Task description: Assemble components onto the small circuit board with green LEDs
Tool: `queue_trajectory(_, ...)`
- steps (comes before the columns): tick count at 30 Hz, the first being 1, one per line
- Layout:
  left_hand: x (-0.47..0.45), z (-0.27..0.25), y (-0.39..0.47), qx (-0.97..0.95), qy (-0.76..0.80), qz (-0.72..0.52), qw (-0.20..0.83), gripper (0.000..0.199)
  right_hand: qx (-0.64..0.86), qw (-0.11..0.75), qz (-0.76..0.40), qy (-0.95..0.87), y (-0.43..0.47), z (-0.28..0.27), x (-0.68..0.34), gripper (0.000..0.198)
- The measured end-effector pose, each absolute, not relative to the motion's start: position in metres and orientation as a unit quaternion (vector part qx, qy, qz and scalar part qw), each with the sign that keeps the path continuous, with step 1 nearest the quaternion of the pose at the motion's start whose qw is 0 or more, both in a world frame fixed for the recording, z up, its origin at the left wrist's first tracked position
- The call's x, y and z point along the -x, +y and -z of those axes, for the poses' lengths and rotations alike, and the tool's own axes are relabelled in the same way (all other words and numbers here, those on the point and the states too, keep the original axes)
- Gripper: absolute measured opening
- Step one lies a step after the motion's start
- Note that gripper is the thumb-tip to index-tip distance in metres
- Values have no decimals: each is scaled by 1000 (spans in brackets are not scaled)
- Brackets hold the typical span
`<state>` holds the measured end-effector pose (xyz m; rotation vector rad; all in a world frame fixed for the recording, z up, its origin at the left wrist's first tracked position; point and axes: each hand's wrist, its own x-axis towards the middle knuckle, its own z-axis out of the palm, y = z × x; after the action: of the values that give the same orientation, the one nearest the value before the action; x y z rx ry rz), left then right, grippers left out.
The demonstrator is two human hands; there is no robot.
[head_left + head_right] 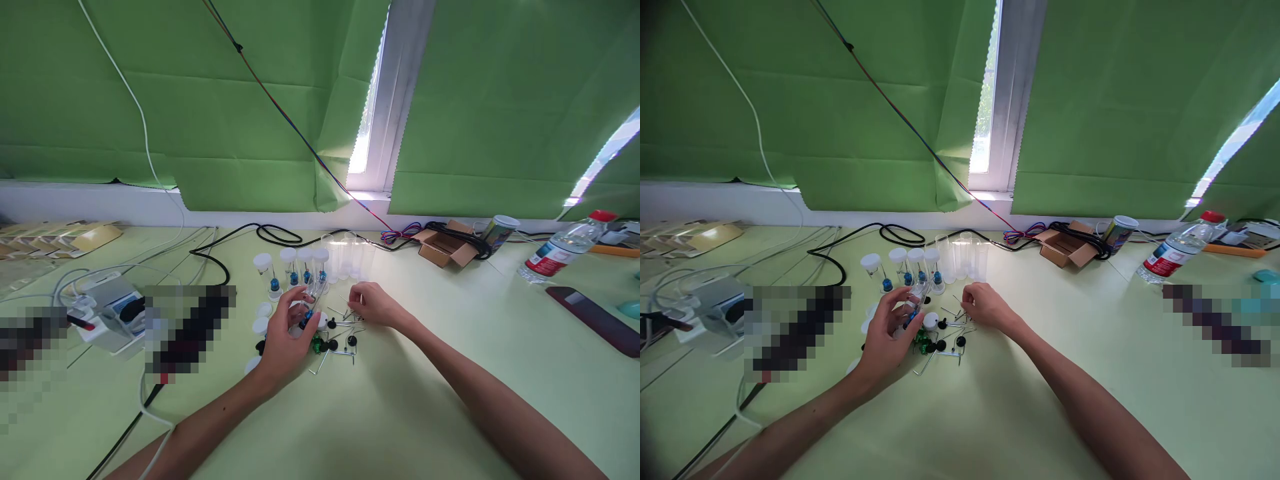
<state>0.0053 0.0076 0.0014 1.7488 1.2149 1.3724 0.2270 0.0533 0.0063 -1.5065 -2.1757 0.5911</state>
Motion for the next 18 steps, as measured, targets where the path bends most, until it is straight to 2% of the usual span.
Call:
queue_trajectory(8, -6, -2, 7, -655, 461, -519, 298, 43, 541, 222, -192, -788, 46, -10, -220, 3)
queue_trajectory(18, -5, -1, 9, -662, 455, -520, 292, 43, 506, 222, -213, -806, 40, -3, -209, 10)
